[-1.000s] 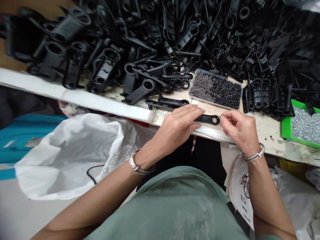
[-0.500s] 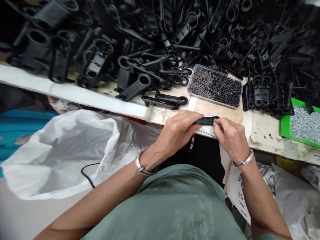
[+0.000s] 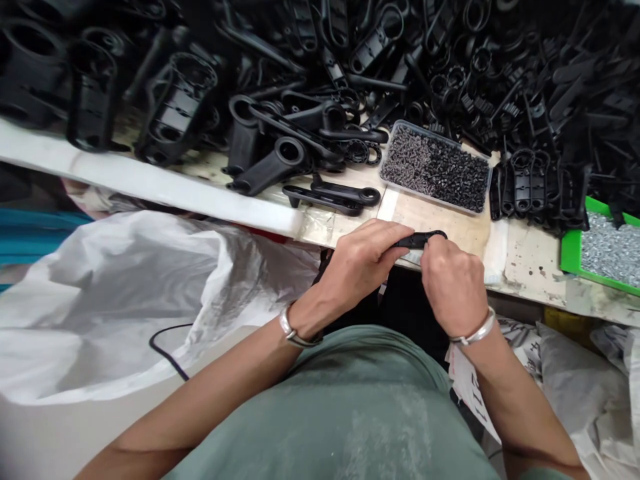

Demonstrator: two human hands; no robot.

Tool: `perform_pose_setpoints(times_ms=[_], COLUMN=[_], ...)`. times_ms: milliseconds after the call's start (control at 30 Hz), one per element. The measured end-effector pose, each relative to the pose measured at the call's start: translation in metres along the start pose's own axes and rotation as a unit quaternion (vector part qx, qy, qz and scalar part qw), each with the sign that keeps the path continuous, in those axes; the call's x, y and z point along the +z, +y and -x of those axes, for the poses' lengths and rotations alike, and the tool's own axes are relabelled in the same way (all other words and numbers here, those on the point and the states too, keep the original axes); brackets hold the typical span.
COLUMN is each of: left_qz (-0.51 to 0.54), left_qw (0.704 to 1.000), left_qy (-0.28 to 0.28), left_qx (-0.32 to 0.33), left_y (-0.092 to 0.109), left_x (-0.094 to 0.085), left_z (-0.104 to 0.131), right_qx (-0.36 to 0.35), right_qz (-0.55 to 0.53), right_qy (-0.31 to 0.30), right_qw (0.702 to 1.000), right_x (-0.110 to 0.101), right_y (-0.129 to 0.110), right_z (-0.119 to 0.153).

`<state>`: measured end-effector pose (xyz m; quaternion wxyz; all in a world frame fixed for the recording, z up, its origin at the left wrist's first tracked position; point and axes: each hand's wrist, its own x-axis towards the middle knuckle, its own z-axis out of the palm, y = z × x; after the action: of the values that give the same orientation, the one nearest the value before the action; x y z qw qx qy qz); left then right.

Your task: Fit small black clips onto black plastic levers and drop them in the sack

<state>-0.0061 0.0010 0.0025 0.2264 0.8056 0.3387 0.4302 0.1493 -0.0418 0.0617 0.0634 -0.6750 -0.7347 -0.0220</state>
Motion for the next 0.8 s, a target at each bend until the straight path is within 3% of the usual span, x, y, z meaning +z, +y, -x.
perform_pose_setpoints(times_ms=[67,133,233,433,567,700,800], left_qz=[0.01,0.018,0.027,0.035,0.023,0.019,0.013], left_qw=[1.0,1.0,1.0,0.999,0.999,0.999,0.999], left_qy=[0.003,0.005,0.011,0.012,0.014,0.007,0.013], left_qx=[0.0,0.002,0.011,0.025,0.042,0.043,0.046], left_y=[-0.002,-0.003,-0.003,-0.003,-0.005,-0.005,-0.005], left_x=[0.002,0.003,0.003,0.002,0.003,0.002,0.001], left_z=[0.001,0.001,0.002,0.001,0.001,0.003,0.004], right_qx=[0.042,0.106,0.16,0.082,0.024,-0.02,-0.003], right_qz=[-0.143,-0.277,-0.337,-0.187,-0.063,0.092,0.204], right_qy=[-0.042,-0.093,-0.115,-0.085,-0.08,-0.07,-0.098], right_qw=[0.988,0.951,0.921,0.975,0.995,0.993,0.974], right_x=[-0.003,-0.003,0.0,-0.011,-0.014,-0.012,-0.013], right_y=[0.008,0.019,0.026,0.011,0.009,0.001,-0.022], right_z=[-0.003,-0.005,-0.006,-0.011,-0.015,-0.015,-0.015])
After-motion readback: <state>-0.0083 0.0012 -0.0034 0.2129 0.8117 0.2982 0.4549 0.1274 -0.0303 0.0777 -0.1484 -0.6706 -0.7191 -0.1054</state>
